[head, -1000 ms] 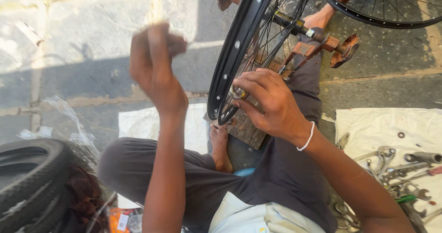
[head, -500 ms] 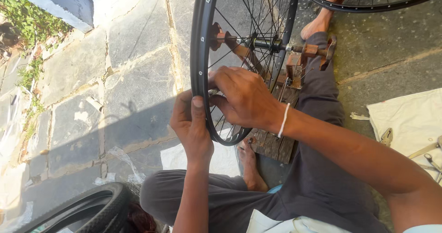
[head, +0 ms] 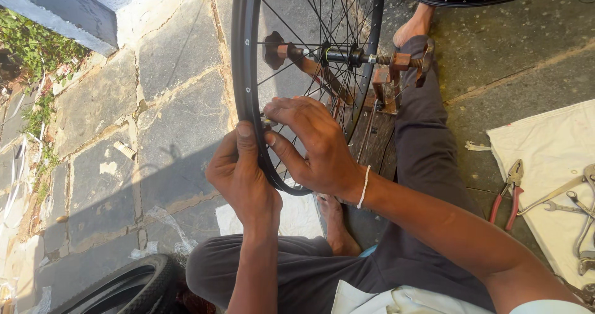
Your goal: The person sits on the floor and uses their hands to insert metal spokes and screw on spoke nipples to the rim of a bicycle wheel.
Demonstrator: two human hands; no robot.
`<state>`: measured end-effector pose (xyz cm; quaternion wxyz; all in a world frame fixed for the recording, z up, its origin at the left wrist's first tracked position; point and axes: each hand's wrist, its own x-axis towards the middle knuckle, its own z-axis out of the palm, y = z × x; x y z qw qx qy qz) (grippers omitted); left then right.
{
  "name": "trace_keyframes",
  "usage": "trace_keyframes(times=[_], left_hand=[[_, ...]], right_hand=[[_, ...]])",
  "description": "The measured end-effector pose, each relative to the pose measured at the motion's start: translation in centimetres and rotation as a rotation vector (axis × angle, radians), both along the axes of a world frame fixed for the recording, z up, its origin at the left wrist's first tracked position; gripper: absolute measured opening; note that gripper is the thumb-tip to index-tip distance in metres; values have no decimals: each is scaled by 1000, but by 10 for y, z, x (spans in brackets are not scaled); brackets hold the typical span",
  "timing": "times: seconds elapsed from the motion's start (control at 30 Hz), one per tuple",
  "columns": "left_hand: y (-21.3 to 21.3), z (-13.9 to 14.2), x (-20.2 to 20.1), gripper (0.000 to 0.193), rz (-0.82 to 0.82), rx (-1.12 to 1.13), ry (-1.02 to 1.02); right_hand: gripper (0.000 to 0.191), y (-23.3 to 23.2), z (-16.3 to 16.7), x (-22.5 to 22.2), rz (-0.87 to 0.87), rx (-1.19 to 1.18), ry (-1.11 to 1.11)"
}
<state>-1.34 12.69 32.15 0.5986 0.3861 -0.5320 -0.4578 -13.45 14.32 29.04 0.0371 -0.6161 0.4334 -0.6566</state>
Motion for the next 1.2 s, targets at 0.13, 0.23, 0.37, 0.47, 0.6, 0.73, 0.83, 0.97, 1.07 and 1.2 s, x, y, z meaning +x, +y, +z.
trace_keyframes(times=[0.13, 0.23, 0.37, 0.47, 0.6, 0.73, 0.83, 0.97, 1.07, 1.2], left_hand=[[-4, 11, -7, 33, -53, -10, -4], [-14, 24, -8, 33, -121, -28, -43], [-22, 32, 3, 39, -100, -76, -9], [-17, 20, 11, 37, -50, -308, -181], [-7, -6, 12, 39, -80, -196, -191], [-11, -19, 11, 36, -112, -136, -95], [-15, -18, 12, 32, -98, -149, -63], [-15, -15, 10, 29, -67, -146, -88], [-15, -14, 9, 28, -118, -144, -18], [-15, -16, 10, 28, -84, -106, -11]], right_hand=[[26, 0, 9, -1, -39, -10, -17], [20, -10, 17, -21, 67, 78, -2], [11, -23, 23, -42, 119, 270, -166], [17, -18, 19, -53, 31, 129, -95], [33, -7, 4, -43, 123, 36, 91], [35, -15, -7, -40, 215, 73, 80], [56, -21, -3, -43, 370, 143, 134], [47, -28, 14, -48, 415, 173, 213], [47, -37, 26, -53, 559, 250, 185], [44, -42, 26, -56, 711, 323, 103]])
